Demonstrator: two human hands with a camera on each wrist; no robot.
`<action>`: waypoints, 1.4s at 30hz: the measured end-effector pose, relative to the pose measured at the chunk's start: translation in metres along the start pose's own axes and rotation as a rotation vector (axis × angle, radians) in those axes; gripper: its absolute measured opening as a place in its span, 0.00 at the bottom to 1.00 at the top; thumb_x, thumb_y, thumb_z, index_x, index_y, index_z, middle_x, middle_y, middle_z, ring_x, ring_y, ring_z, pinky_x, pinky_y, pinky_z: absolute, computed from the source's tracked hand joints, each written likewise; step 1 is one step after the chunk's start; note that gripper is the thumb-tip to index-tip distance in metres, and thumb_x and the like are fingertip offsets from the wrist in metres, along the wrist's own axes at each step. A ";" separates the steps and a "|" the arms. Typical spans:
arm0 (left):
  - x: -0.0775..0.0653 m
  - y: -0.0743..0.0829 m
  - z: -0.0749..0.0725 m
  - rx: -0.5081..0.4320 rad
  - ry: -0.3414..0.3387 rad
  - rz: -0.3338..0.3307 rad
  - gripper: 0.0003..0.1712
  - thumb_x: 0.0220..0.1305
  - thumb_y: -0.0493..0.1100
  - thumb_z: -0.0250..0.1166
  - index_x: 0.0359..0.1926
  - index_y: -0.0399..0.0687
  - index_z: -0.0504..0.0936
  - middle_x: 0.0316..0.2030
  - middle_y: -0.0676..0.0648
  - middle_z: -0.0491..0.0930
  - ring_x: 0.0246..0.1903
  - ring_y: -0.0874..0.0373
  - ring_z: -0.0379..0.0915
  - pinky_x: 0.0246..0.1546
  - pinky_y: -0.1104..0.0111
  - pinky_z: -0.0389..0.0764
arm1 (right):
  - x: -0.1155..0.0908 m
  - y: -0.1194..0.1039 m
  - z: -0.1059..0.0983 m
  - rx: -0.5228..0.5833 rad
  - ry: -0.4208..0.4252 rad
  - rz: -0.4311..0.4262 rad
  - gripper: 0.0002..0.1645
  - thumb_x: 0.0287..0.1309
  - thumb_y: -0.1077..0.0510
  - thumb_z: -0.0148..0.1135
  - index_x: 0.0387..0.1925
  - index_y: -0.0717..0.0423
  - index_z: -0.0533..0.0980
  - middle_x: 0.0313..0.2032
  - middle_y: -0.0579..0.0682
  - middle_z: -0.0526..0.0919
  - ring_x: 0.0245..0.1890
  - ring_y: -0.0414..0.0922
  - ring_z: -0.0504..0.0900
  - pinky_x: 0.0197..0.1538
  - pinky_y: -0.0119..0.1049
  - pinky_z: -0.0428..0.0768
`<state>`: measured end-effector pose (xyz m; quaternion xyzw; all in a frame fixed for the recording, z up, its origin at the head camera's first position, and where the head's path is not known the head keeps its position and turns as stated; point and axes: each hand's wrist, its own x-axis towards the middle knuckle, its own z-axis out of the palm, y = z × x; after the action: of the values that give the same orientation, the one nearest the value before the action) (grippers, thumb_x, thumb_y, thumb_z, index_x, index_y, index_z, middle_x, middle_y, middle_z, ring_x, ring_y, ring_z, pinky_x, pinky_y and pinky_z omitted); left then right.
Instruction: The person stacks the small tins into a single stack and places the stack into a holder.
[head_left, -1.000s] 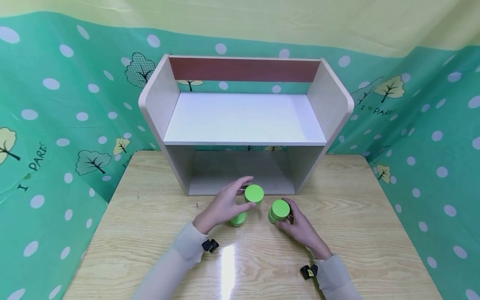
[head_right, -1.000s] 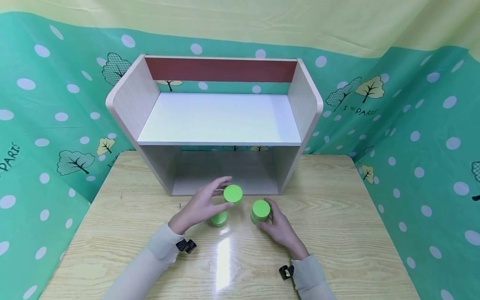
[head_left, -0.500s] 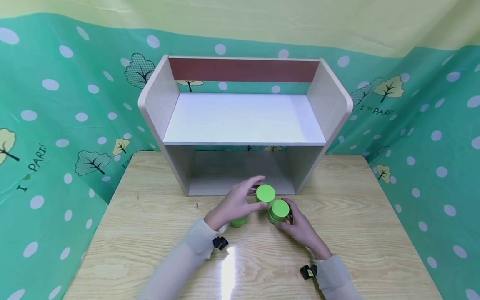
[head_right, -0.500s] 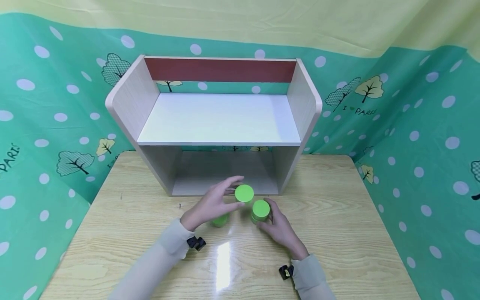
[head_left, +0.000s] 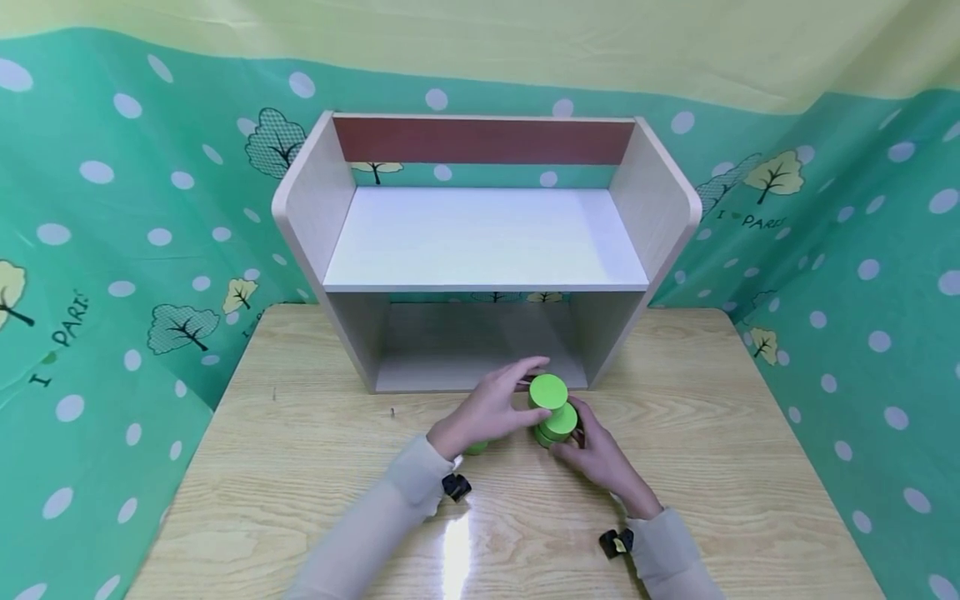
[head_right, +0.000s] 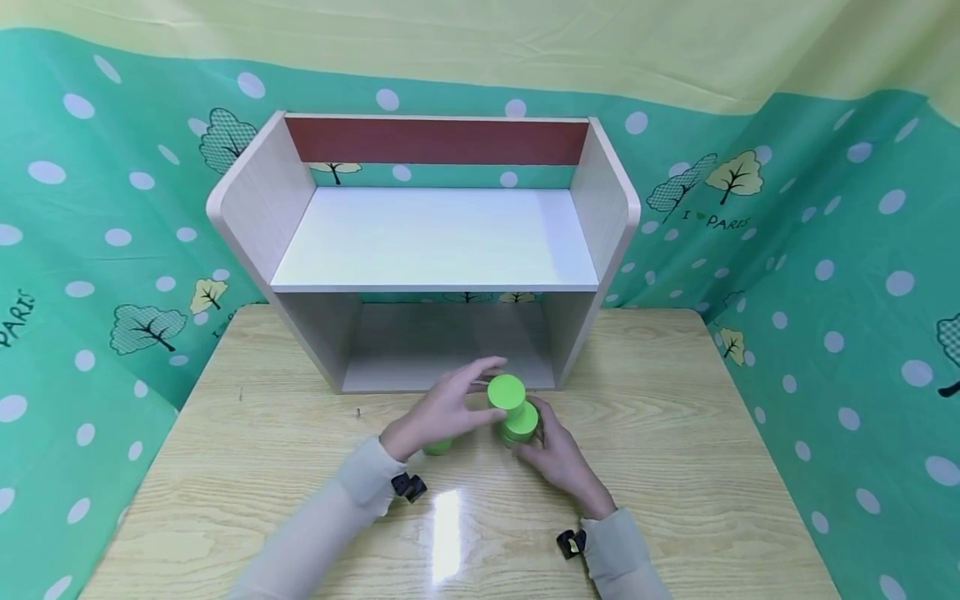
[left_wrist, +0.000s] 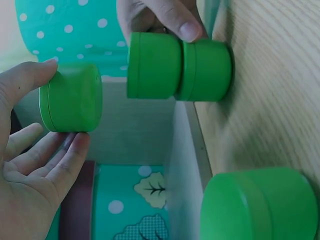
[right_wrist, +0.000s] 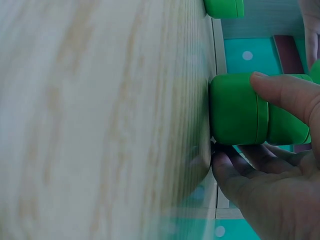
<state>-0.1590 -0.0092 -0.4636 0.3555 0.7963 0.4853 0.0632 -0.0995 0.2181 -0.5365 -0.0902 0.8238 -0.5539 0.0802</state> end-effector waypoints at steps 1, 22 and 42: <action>0.001 -0.001 0.002 -0.001 -0.006 0.002 0.43 0.63 0.48 0.73 0.74 0.46 0.62 0.68 0.45 0.69 0.58 0.54 0.74 0.61 0.62 0.77 | 0.000 0.000 0.000 0.000 0.002 -0.007 0.48 0.58 0.66 0.71 0.74 0.55 0.56 0.69 0.63 0.65 0.68 0.60 0.64 0.70 0.58 0.64; 0.010 -0.003 0.019 0.040 -0.055 0.020 0.43 0.64 0.50 0.71 0.74 0.48 0.62 0.66 0.45 0.71 0.59 0.60 0.72 0.59 0.68 0.77 | 0.000 0.000 0.000 -0.027 0.002 -0.019 0.47 0.59 0.65 0.70 0.74 0.58 0.54 0.69 0.63 0.65 0.68 0.61 0.64 0.69 0.61 0.64; 0.009 -0.006 0.025 0.014 -0.081 0.019 0.43 0.64 0.47 0.72 0.74 0.47 0.61 0.66 0.46 0.70 0.58 0.58 0.73 0.58 0.67 0.78 | -0.004 -0.019 -0.001 -0.065 0.005 -0.023 0.46 0.59 0.72 0.66 0.73 0.67 0.53 0.66 0.69 0.67 0.65 0.66 0.68 0.66 0.62 0.68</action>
<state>-0.1575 0.0126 -0.4793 0.3828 0.7929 0.4657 0.0881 -0.0948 0.2126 -0.5188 -0.1009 0.8405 -0.5279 0.0685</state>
